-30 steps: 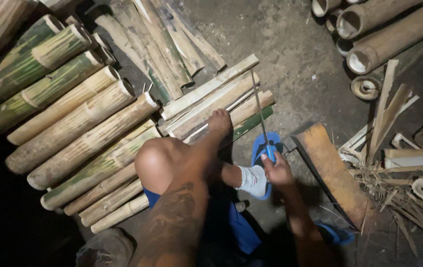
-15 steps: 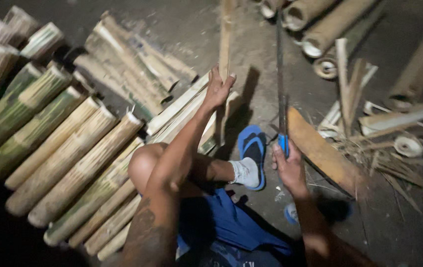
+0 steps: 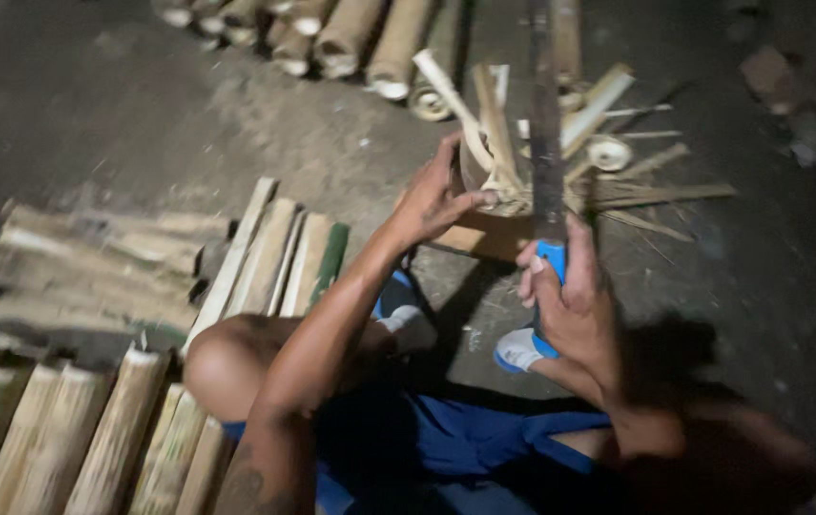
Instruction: The person sits on the floor and uses a knife to split bamboo poles into thin strips. They repeatedly pick up bamboo pieces, split them on a wooden block, and set the resulting strips aside.
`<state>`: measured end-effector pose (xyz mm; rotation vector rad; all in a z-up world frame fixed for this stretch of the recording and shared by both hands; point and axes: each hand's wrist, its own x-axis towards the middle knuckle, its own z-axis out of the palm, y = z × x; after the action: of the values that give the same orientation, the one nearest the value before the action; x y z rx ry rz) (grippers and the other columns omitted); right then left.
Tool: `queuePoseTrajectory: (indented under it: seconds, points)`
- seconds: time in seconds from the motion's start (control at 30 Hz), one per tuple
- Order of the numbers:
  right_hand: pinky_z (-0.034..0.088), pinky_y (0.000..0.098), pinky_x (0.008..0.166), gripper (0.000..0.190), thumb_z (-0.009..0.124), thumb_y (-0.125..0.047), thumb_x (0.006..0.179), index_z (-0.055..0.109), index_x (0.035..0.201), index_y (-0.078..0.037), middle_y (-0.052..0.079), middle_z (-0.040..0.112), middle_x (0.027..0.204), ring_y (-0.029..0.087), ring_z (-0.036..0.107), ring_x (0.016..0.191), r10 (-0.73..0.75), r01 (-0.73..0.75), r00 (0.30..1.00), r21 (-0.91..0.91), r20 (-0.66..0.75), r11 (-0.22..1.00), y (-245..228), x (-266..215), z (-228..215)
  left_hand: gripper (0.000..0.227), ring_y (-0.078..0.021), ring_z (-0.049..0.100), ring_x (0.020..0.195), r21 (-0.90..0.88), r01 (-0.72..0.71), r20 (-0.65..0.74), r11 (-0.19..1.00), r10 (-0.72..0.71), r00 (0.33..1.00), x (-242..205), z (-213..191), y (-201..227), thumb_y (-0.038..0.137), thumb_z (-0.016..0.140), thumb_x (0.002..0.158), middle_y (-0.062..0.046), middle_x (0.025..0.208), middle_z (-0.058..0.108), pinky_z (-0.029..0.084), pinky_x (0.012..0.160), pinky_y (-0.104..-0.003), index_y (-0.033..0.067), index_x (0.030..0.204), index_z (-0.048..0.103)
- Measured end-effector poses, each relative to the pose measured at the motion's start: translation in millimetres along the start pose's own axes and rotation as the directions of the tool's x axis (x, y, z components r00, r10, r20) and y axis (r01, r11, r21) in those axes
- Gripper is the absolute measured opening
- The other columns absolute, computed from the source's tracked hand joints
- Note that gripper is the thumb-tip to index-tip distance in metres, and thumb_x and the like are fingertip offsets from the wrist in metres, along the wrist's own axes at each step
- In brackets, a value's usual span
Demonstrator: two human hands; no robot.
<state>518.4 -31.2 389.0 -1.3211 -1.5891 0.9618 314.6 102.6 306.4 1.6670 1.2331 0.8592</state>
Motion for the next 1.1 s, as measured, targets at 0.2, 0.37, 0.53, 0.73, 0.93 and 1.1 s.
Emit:
queuePoseTrajectory:
  seconds: [0.2,0.37,0.53,0.73,0.93,1.1]
  points:
    - [0.051,0.0319,0.056,0.048,0.052,-0.011,0.103,0.038,0.148,-0.002,0.008,0.061,0.077,0.016,0.059,0.061,0.096,-0.1,0.995,-0.191,-0.029,0.976,-6.7,-12.8,-27.2,0.093,-0.0427,0.055,0.134,0.104,-0.41,0.039,0.906,0.409,0.912,-4.1,34.1,12.5,0.03,0.09,0.082,-0.027,0.141,0.058,0.047,0.108,-0.045,0.0054,0.152,0.034]
    - [0.051,0.0315,0.055,0.044,0.048,-0.009,0.105,0.036,0.146,0.001,0.004,0.059,0.084,0.014,0.058,0.063,0.024,-0.024,0.999,0.002,0.029,1.0,-0.7,-17.7,-26.3,0.087,-0.0416,0.058,0.135,0.044,-0.493,0.086,0.869,0.488,0.869,-8.4,39.9,7.6,0.033,0.089,0.085,-0.024,0.143,0.059,0.049,0.109,-0.045,0.0057,0.151,0.039]
    - [0.051,0.0321,0.054,0.043,0.05,-0.008,0.103,0.037,0.143,0.002,0.005,0.059,0.072,0.015,0.06,0.057,-0.043,0.046,0.999,-0.142,0.025,0.989,-2.7,-16.3,-32.2,0.086,-0.0398,0.061,0.133,0.074,-0.468,0.102,0.881,0.46,0.882,-10.6,40.0,14.2,0.034,0.087,0.086,-0.023,0.142,0.061,0.052,0.107,-0.045,0.0052,0.152,0.041]
    - [0.051,0.0323,0.054,0.03,0.047,-0.006,0.103,0.044,0.132,0.001,0.005,0.06,0.076,0.015,0.061,0.059,-0.11,0.118,0.992,-0.136,0.063,0.984,-9.1,-14.8,-37.1,0.086,-0.0396,0.061,0.134,0.08,-0.485,0.111,0.871,0.476,0.873,-12.7,40.8,16.1,0.035,0.086,0.087,-0.024,0.143,0.059,0.052,0.108,-0.045,0.0044,0.153,0.039]
    - [0.052,0.0321,0.052,0.031,0.049,-0.008,0.104,0.043,0.133,0.0,0.005,0.06,0.075,0.015,0.061,0.057,-0.044,0.051,0.997,-0.105,0.067,0.993,-13.4,-16.3,-37.1,0.087,-0.039,0.061,0.133,0.076,-0.461,0.12,0.884,0.451,0.884,-13.3,42.2,14.9,0.034,0.086,0.085,-0.024,0.144,0.059,0.053,0.107,-0.044,0.0043,0.152,0.04]
    - [0.052,0.0337,0.054,0.03,0.05,-0.009,0.103,0.045,0.132,-0.002,0.006,0.061,0.075,0.016,0.062,0.058,-0.079,0.086,0.995,-0.151,0.054,0.985,-13.8,-18.2,-35.2,0.088,-0.0388,0.06,0.132,0.102,-0.456,0.114,0.884,0.445,0.888,-14.6,42.0,20.3,0.035,0.088,0.083,-0.023,0.142,0.059,0.052,0.106,-0.044,0.0045,0.151,0.041]
